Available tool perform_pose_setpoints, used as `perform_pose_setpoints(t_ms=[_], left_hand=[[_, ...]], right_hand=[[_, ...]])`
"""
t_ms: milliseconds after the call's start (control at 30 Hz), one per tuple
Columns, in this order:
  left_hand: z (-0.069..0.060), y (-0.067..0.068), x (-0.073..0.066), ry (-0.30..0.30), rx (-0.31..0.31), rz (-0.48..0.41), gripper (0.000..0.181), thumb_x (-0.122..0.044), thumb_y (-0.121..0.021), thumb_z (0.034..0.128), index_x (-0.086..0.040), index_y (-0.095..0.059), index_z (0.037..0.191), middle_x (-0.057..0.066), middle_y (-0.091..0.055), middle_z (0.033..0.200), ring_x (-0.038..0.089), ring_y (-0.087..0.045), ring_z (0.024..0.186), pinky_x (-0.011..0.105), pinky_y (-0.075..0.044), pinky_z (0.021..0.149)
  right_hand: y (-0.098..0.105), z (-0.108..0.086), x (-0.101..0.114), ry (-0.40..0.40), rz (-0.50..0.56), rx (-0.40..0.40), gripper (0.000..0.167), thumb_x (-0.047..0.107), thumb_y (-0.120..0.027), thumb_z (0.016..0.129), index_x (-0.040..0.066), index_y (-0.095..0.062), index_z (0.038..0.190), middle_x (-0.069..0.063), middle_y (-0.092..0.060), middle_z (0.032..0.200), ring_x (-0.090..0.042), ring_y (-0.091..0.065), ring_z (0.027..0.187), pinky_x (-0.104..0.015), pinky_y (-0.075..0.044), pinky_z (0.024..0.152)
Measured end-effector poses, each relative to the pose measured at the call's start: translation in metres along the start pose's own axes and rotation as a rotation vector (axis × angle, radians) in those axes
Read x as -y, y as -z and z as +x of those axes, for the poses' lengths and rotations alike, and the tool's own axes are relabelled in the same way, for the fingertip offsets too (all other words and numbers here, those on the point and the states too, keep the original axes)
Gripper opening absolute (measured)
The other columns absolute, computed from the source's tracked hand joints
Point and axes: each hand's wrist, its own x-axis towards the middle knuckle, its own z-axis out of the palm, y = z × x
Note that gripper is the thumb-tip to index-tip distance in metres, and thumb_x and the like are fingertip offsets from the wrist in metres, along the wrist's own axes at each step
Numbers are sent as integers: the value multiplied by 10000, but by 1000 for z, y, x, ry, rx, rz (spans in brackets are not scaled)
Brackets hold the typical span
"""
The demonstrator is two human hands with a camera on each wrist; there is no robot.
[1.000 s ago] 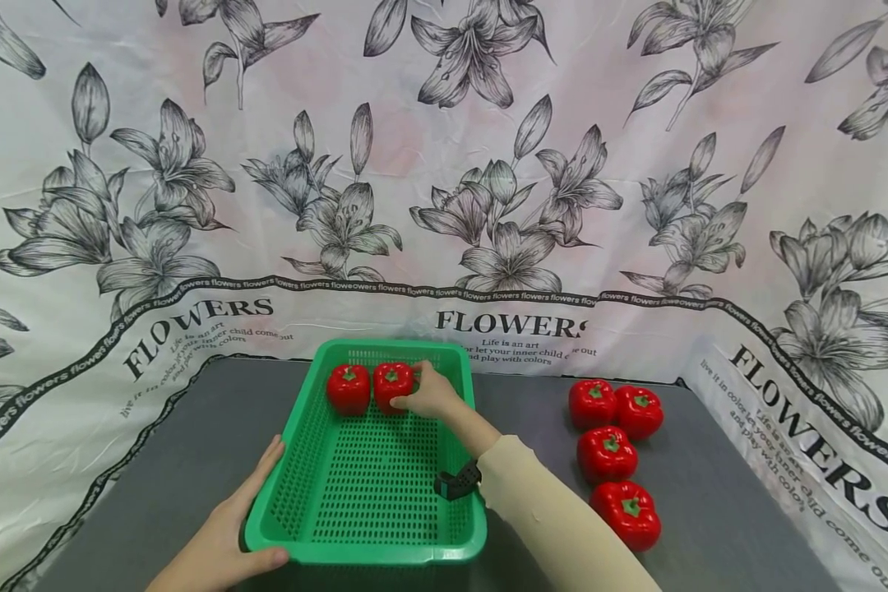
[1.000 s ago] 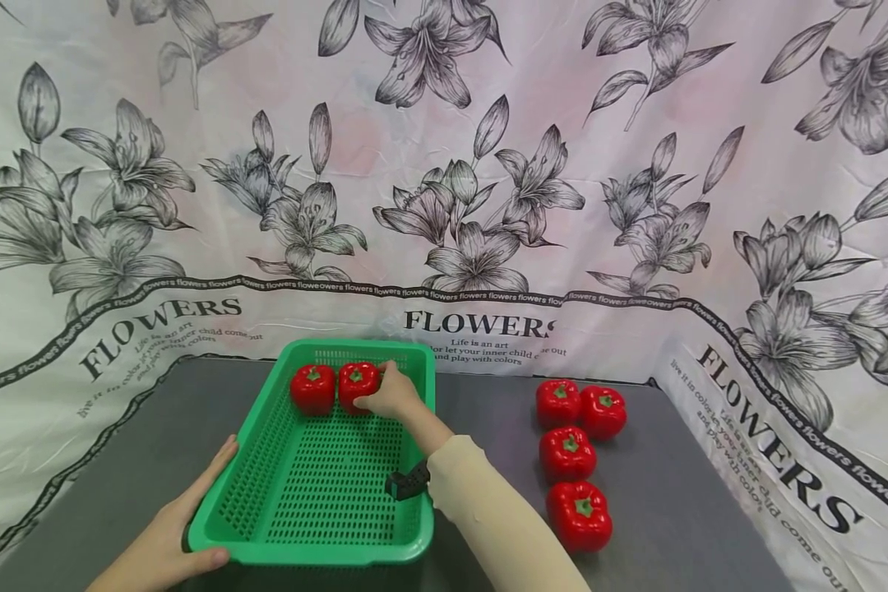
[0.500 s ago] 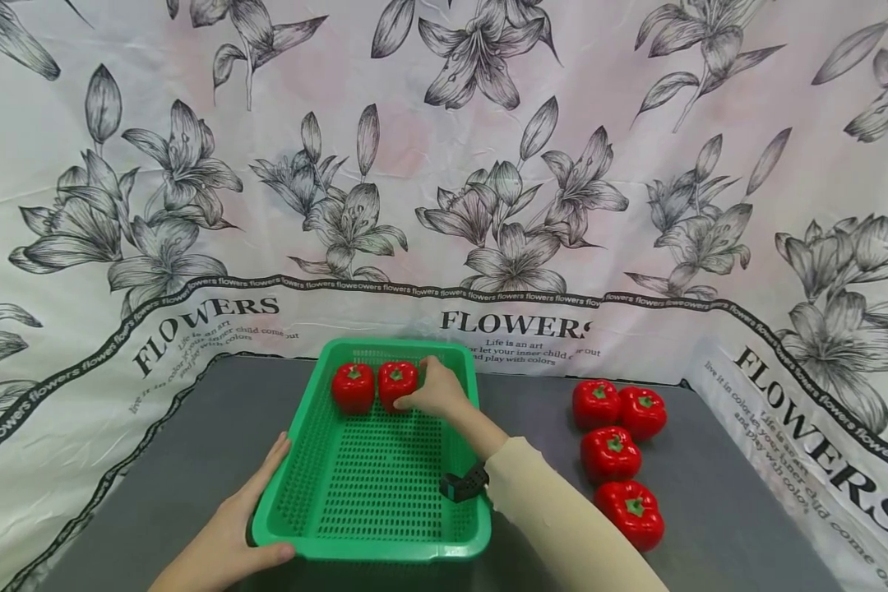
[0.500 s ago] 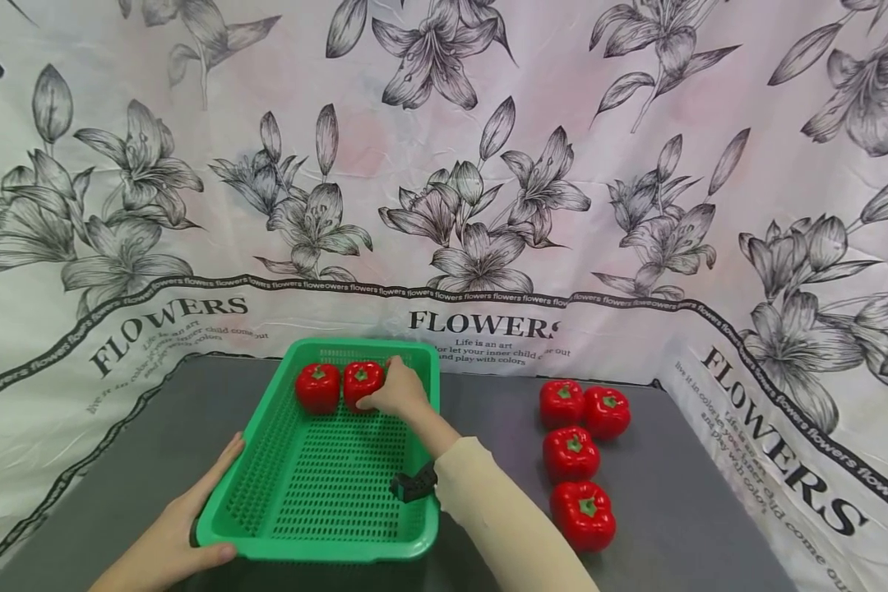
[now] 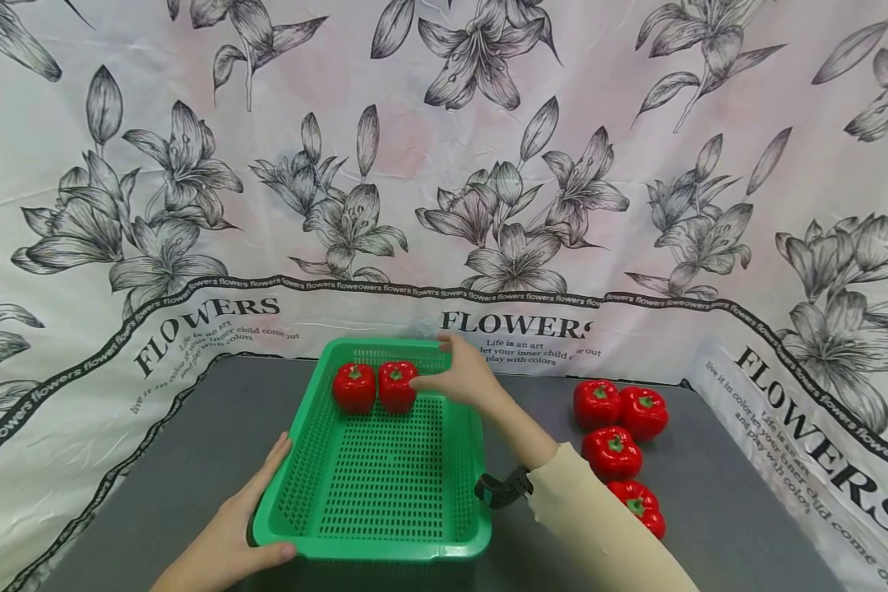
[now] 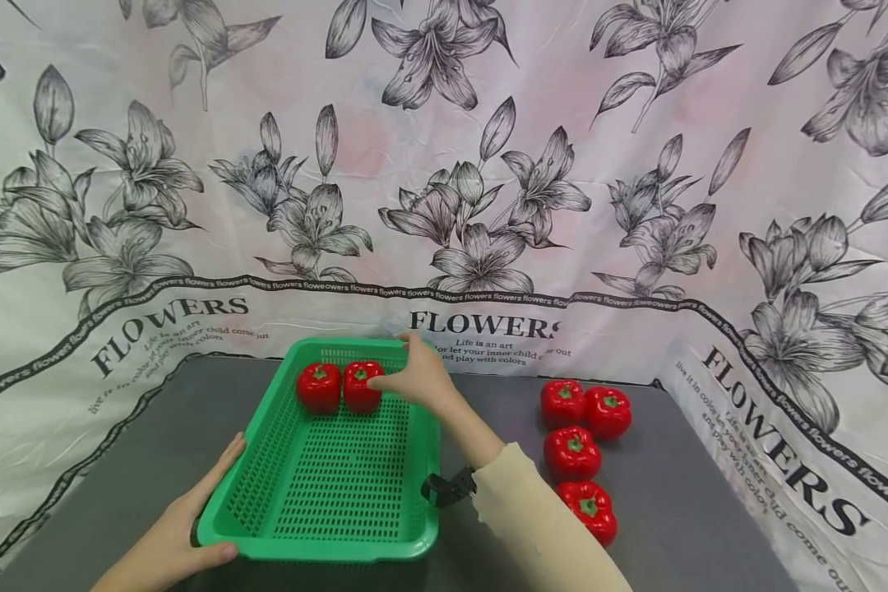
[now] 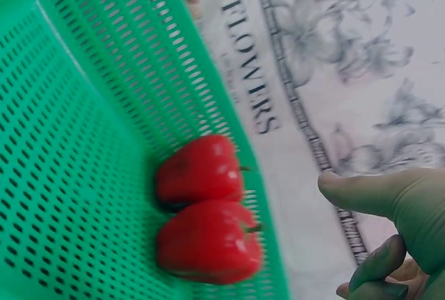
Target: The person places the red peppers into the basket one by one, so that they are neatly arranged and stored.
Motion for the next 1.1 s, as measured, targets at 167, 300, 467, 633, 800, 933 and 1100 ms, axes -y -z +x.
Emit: perform_pose_setpoints(t_ms=[167,300,467,633,800,933,1100], left_hand=[[-1,1,2,-8,-5,-7,982,-287,-713,990,-310,-67,1729,19,-21,1803,-213,-104,1463,242,-457,1019],[-2,1,3,-15,-15,13,977,-298,-712,995,-306,-68,1730,49,-31,1802,-209,-102,1468,253,-461,1016],[-2,1,3,-9,-7,-28,958,-295,-697,1005,-314,-69,1729,25,-16,1803,-214,-113,1458,251,-468,1007],[-1,1,1,-1,-3,-35,957,-299,-696,1005,-314,-70,1729,76,-19,1800,-216,-124,1453,251,-472,1007],[0,0,0,-2,-1,-41,955,-299,-697,1003,-316,-77,1728,40,-23,1801,-209,-133,1459,242,-463,1019],[0,-1,1,-19,-2,-42,969,-291,-711,995,-304,-79,1729,84,-34,1798,-199,-141,1468,227,-454,1024],[0,-1,2,-27,-14,9,971,-313,-716,994,-303,-83,1730,65,-60,1799,-189,-144,1476,264,-470,1020]], right_hand=[[25,-18,-4,66,-29,-21,849,364,-877,884,70,-482,1576,-143,-550,1567,-411,-468,1465,-635,-410,1136],[45,-33,-15,124,-13,-35,735,370,-855,906,108,-561,1526,-106,-586,1537,-333,-681,1172,-541,-536,992],[73,-53,-34,122,26,-86,664,366,-845,918,162,-600,1500,-73,-613,1510,-122,-461,490,-312,-460,565],[112,-74,-61,91,-17,-133,649,379,-812,955,147,-583,1516,-124,-574,1545,-127,-638,626,-287,-476,622],[152,-97,-96,7,-79,-196,667,429,-764,989,142,-548,1552,-175,-508,1598,-179,-760,857,-296,-529,769],[180,-114,-134,-20,-80,-255,676,397,-740,1014,80,-516,1568,-244,-489,1589,-65,-748,874,-250,-525,752],[199,-135,-178,-84,-87,-286,722,368,-714,1036,-4,-440,1591,-335,-382,1617,-10,-723,787,-212,-481,720]])
